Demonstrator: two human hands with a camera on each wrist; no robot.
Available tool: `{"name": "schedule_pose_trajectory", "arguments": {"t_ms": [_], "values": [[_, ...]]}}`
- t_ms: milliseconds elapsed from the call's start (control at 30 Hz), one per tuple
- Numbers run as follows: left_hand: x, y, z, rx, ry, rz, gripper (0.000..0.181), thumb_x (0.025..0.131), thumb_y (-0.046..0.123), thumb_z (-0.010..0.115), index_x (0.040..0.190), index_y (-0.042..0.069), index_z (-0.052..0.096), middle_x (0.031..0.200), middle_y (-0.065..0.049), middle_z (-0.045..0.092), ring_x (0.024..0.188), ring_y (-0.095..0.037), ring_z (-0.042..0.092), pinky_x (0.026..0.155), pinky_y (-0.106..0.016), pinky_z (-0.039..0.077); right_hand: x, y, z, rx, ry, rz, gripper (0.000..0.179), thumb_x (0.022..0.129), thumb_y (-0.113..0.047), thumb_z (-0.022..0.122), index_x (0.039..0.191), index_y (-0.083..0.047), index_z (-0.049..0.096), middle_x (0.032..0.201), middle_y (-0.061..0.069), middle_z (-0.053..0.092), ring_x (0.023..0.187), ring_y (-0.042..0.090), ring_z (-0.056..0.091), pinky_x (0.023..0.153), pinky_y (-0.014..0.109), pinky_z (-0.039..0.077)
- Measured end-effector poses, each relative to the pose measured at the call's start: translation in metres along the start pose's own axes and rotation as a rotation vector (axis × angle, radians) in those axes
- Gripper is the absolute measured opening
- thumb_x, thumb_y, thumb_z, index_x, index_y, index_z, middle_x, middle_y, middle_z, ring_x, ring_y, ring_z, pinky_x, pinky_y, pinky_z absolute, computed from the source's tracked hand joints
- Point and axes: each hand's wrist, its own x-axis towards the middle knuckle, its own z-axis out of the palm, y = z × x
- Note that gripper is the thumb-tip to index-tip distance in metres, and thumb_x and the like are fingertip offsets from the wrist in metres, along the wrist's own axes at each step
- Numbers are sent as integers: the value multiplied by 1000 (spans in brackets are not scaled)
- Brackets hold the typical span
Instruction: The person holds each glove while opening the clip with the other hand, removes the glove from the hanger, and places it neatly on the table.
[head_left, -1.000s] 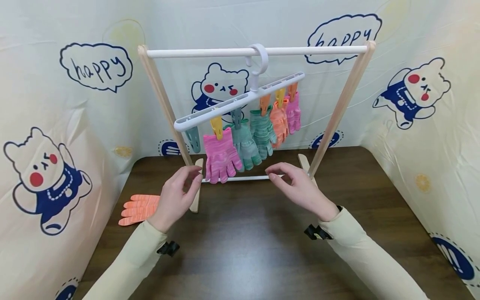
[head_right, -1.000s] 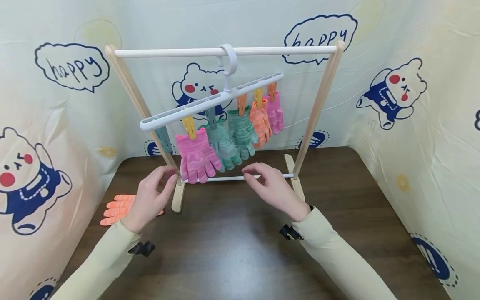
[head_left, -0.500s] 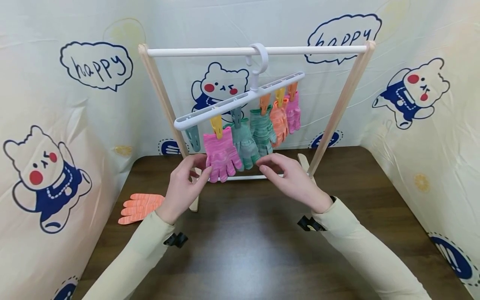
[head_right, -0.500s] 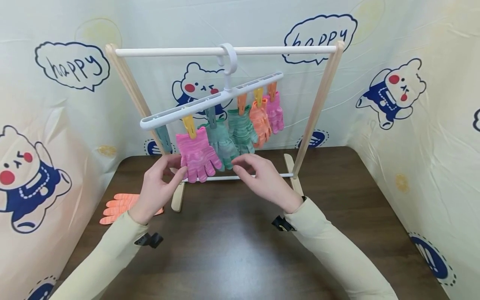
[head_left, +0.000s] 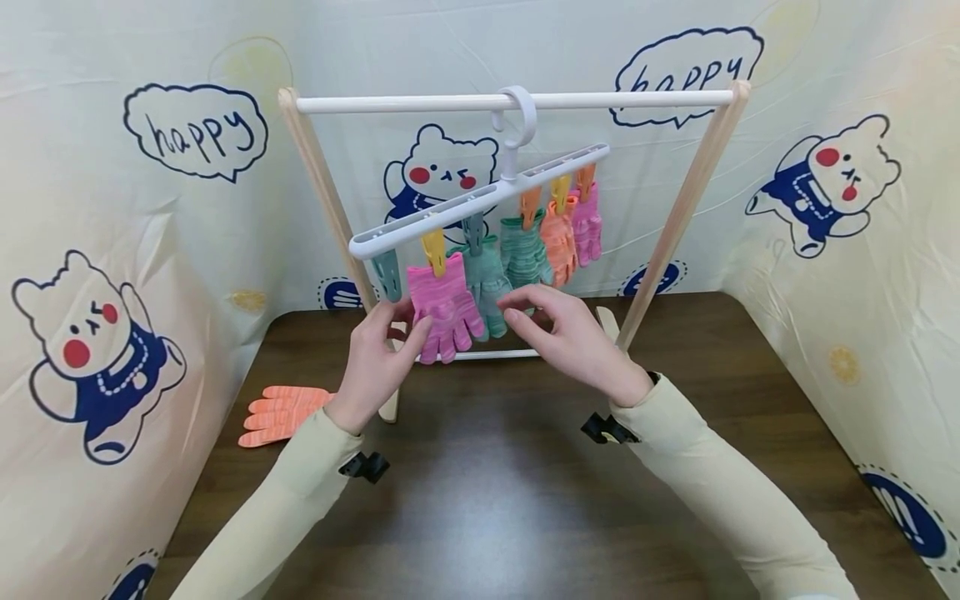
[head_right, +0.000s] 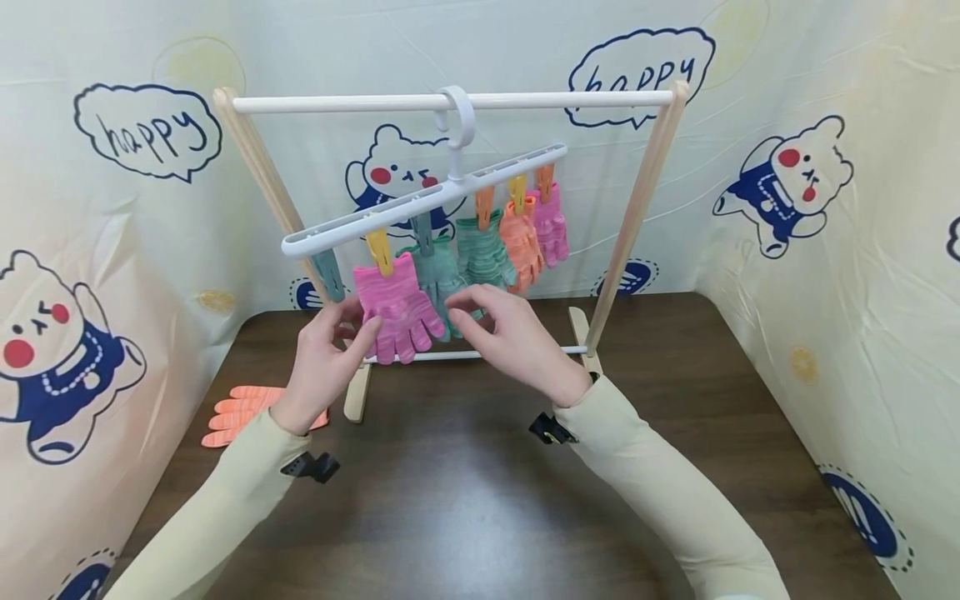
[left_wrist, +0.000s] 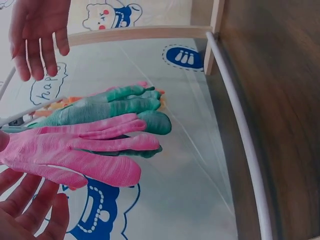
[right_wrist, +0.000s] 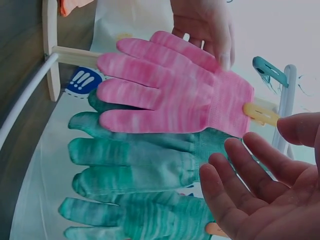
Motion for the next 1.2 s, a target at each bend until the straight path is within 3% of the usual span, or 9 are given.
{"name": "schedule_pose_trajectory", "arguments": {"t_ms": [333,633,1000,1200], "values": [[4,3,4,-37,21,-42,36,99,20,71,127,-1,62,110,-15,68,95,-22,62,79,-29,55,19,-9,0,5,-1,-47,29,106,-21,61,130,-6,68,126,11,70,104,18,65,89,41,57],[9,6,7,-70,9,-72,38,102,23,67,133,2,60,119,-13,69,104,-24,67,83,-31,55,35,-17,4,-17,18,-108,29,106,-20,61,129,-5,68,125,9,69,107,18,63,92,39,55],[14,12,7,-65,39,-69,32,104,17,64,128,-3,63,118,-18,72,101,-30,70,85,-43,58,55,-28,4,-25,35,-134,26,103,-16,65,127,-6,70,124,6,70,109,17,65,92,38,56],[13,12,6,-103,51,-96,31,104,16,64,127,-4,63,118,-19,73,97,-31,72,84,-26,57,63,-32,5,-44,51,-139,25,102,-16,67,125,-6,70,120,6,70,110,17,64,92,35,55]]}}
